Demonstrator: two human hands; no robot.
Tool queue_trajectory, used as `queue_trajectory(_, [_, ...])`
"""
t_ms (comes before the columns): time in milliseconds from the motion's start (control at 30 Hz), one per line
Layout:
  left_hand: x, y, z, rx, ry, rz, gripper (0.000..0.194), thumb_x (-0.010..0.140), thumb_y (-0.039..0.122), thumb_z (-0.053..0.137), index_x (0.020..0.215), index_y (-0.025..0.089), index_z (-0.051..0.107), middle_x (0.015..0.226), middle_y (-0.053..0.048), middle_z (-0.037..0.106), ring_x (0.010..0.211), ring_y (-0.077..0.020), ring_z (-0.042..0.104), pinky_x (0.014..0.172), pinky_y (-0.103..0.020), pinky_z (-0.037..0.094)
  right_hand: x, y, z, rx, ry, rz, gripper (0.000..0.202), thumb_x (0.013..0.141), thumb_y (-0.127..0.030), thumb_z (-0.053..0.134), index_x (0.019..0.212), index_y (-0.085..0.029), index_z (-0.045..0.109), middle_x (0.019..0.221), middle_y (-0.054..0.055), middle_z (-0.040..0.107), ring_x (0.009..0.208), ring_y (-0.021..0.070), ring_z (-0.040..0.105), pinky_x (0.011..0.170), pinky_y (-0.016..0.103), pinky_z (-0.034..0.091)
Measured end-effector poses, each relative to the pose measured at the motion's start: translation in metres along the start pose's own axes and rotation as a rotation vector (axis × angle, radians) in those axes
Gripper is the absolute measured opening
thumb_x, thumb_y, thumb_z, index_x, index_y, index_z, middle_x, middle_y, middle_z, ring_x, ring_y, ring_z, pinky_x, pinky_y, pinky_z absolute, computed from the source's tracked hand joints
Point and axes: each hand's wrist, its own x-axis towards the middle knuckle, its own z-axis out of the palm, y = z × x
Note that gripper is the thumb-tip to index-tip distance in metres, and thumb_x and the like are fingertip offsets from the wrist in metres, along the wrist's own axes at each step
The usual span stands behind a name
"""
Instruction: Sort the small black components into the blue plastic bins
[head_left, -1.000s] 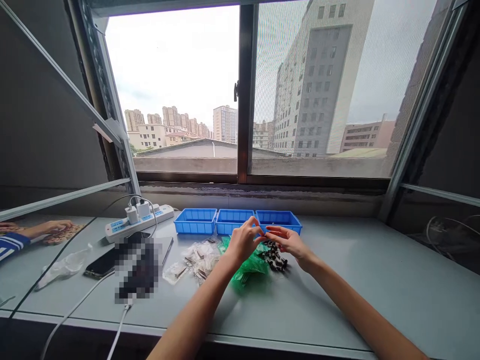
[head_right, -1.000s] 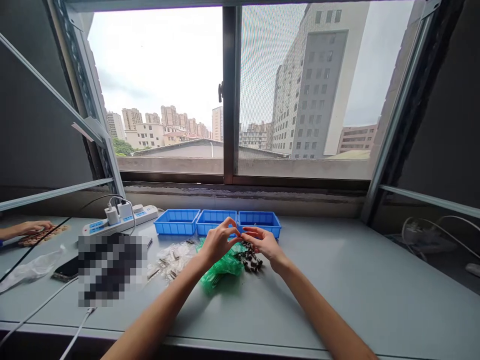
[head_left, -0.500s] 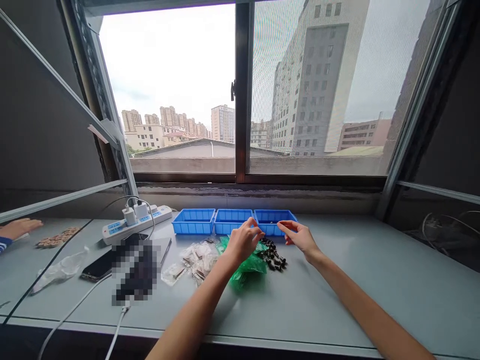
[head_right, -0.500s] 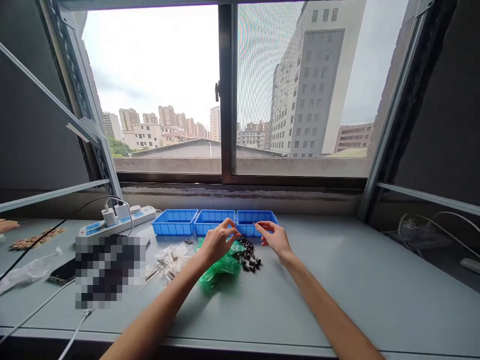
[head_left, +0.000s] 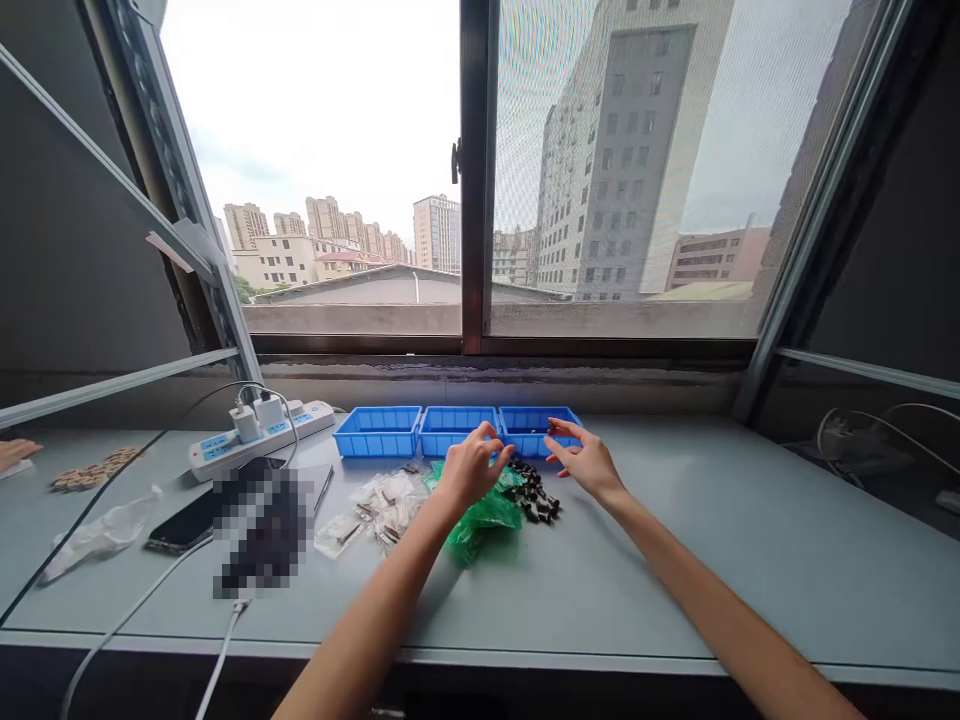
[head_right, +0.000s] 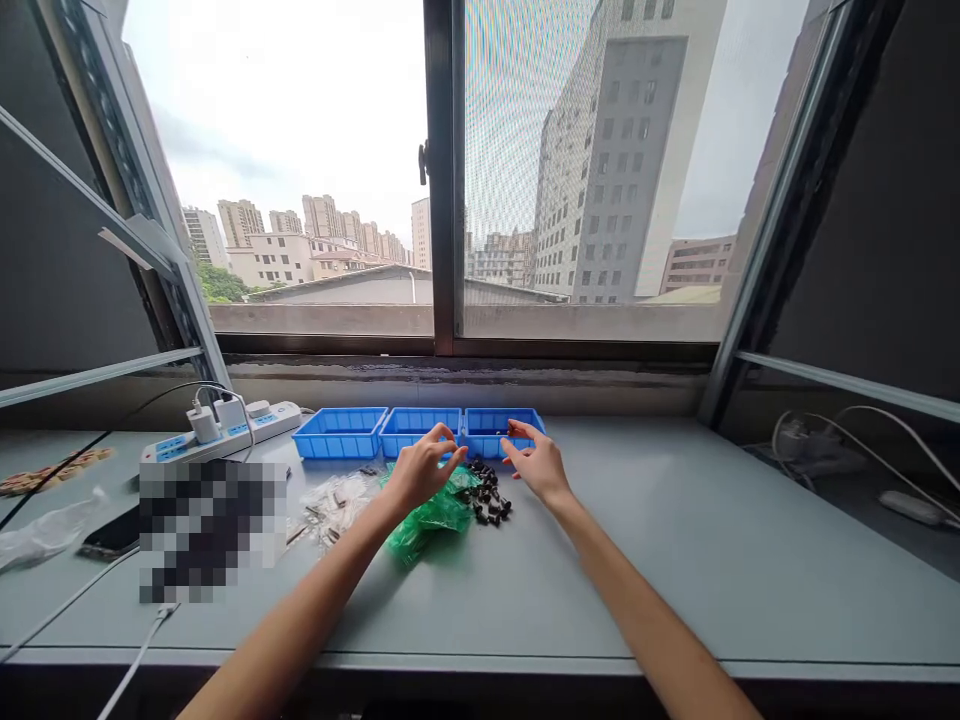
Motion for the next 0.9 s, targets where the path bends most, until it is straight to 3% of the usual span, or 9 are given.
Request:
queue_trajectory(300, [0.003,0.0,0.001,0.024,-0.013,-0.003,0.034,0.092,0.036,0.039,0.081,0.021,0.067,0.105,-0.001,0.057,0.074,-0.0117,0.06,0.057,-0.021,0.041,-0.003,-0.004,-0.002,-0.061,-0.164,-0.074,0.064,0.072,-0.035,0.061,0.132,-0.022,0.044,0.133,0.013,0.049,0.065,0.0144,0.068,0.039,0.02,0.052])
queue_trajectory(467, [0.003,0.001,-0.001,0.012,-0.003,-0.016,0.031,0.092,0.039,0.038,0.091,0.023,0.065,0.106,-0.001,0.056,0.076,-0.0128,0.061,0.055,-0.021,0.04,-0.004,-0.009,-0.012,-0.227,-0.143,-0.161,0.028,0.075,-0.033,0.056,0.097,-0.022,0.067,0.098,0.004,0.069,0.056,0.0126,0.064,0.047,0.024,0.05])
queue_trajectory(633, [0.003,0.004,-0.004,0.007,-0.013,-0.011,0.033,0.093,0.04,0.035,0.097,0.023,0.063,0.105,0.0,0.057,0.076,-0.0128,0.061,0.058,-0.021,0.041,-0.006,-0.012,-0.019,-0.638,-0.184,-0.214,0.016,0.072,-0.036,0.06,0.078,-0.026,0.071,0.058,-0.003,0.066,0.049,0.0137,0.059,0.056,0.027,0.045])
queue_trajectory(900, [0.003,0.005,-0.002,0.021,-0.006,0.011,0.037,0.093,0.039,0.033,0.092,0.021,0.064,0.105,-0.002,0.056,0.077,-0.0121,0.06,0.062,-0.021,0.043,-0.01,-0.014,-0.018,-0.704,-0.38,-0.261,0.024,0.077,-0.028,0.052,0.091,-0.028,0.071,0.063,-0.004,0.068,0.053,0.0126,0.059,0.057,0.025,0.04])
